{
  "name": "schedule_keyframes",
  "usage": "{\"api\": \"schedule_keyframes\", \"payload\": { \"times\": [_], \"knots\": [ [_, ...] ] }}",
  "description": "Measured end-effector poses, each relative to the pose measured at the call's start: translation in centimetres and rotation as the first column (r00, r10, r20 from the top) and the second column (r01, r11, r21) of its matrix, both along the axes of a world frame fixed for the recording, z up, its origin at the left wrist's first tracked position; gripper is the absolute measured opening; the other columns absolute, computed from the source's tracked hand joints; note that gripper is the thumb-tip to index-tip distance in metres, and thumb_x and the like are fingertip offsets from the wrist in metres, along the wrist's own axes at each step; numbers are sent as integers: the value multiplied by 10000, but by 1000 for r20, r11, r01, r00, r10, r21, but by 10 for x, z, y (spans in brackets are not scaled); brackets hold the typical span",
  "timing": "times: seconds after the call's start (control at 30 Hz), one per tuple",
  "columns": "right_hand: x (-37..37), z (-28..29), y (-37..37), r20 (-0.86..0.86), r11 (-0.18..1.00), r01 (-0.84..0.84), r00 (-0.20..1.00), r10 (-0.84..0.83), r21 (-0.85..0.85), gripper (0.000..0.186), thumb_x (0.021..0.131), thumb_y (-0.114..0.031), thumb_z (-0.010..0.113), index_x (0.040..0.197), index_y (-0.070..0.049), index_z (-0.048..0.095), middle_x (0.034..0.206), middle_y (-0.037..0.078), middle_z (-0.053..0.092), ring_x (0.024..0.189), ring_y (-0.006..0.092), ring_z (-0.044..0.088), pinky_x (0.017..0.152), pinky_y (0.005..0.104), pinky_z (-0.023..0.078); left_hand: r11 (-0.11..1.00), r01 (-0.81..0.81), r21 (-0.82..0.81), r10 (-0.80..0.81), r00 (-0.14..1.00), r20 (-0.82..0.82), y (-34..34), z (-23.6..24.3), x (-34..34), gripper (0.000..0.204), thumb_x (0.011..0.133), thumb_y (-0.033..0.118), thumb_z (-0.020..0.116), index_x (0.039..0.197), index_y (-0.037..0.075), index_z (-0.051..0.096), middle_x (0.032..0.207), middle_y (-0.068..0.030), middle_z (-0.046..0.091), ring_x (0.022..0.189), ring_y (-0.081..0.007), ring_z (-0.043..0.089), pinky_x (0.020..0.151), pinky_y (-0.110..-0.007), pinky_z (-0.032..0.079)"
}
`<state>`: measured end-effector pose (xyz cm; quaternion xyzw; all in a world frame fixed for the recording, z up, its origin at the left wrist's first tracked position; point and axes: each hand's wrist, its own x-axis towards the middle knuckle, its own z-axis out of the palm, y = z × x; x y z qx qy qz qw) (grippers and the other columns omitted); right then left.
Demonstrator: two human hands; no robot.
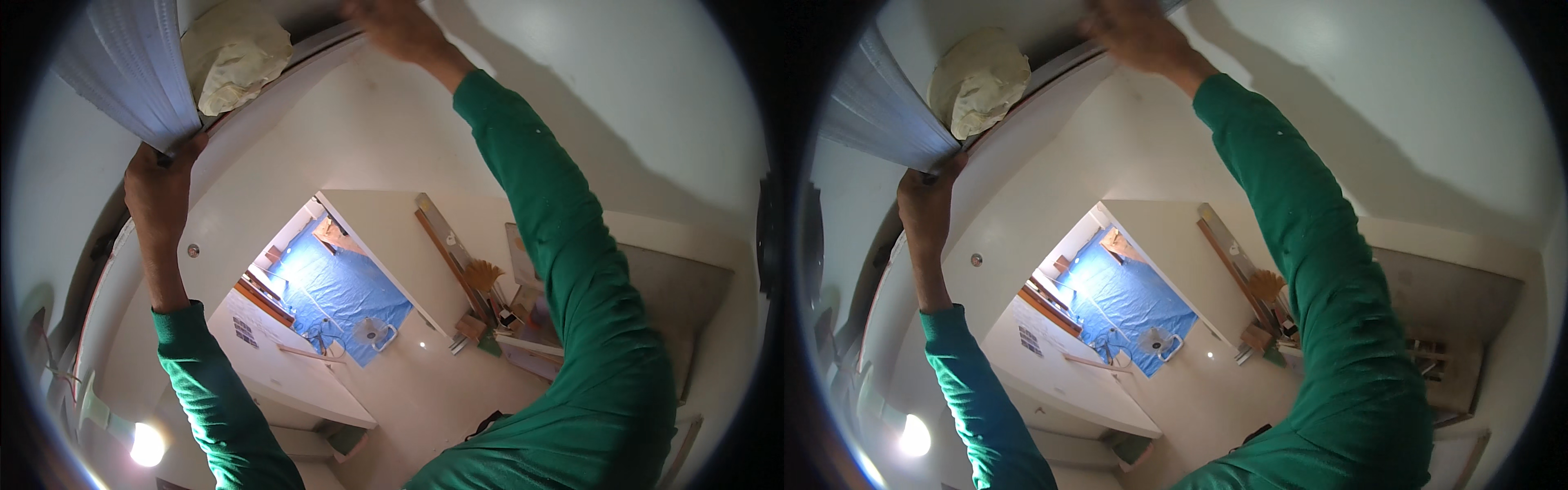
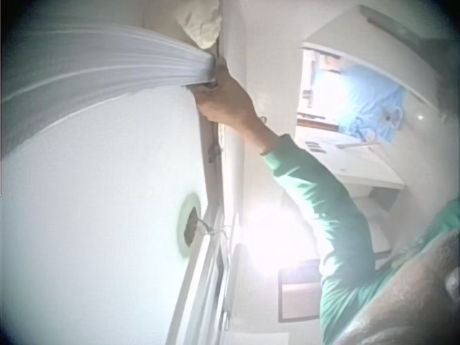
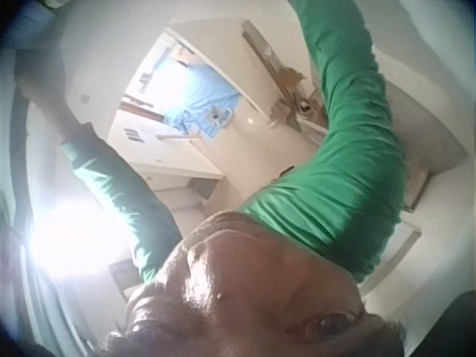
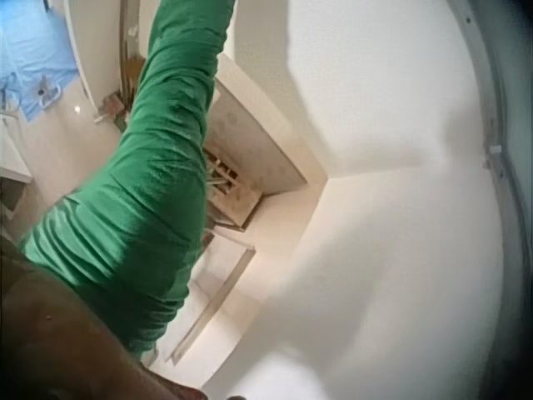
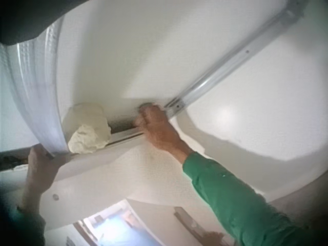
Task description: The person measures and marks a metal channel with a pencil and ruler, then cuts it with tin snips. They test-fit the cut piece against the ceiling, mark it again, and prepare to install it.
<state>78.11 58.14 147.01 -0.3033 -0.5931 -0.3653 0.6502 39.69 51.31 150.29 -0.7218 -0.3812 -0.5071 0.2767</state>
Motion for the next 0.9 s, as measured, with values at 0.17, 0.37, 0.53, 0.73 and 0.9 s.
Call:
{"api": "schedule_keyframes", "payload": {
  "times": [0.17,0.37,0.53,0.73,0.9],
  "knots": [
    [48,33,29,-48,443,-715,500,865,541,531,1178,-443,483,765,-113,531,663,44,495,595,184,491,579,341,410,997,-51,50,51,999,5,-4,-2,4,552,931,428,887,1201,-42,787,1067,-176,813,986,-252,758,948,-401,565],
    [23,39,107,-134,21,-769,-84,987,639,495,1167,-340,506,704,-184,434,609,-22,386,525,143,391,503,317,328,984,-129,124,125,991,36,5,-6,14,487,953,396,878,1141,-44,789,965,-148,790,886,-220,718,880,-377,559],
    [25,21,84,18,383,-789,445,895,480,452,1169,-407,530,855,-85,575,773,39,551,698,206,568,655,356,489,994,-19,109,18,1000,15,-2,-1,4,421,951,333,888,1085,-52,783,851,-77,722,772,-153,596,787,-343,511],
    [4,-4,11,158,941,-5,985,62,-338,843,1080,-661,598,1487,77,570,1539,254,570,1444,397,553,1199,492,479,995,11,103,-14,1000,27,-6,-8,7,367,986,276,863,1108,-60,783,894,-84,749,828,-149,634,831,-321,517],
    [61,27,48,461,711,557,812,-358,-429,888,1079,-603,616,1656,46,431,1729,260,416,1624,404,369,1354,499,299,991,54,120,-54,999,1,7,-6,2,392,986,285,869,1152,-61,788,979,-102,789,922,-152,690,893,-299,524]
  ]
}}
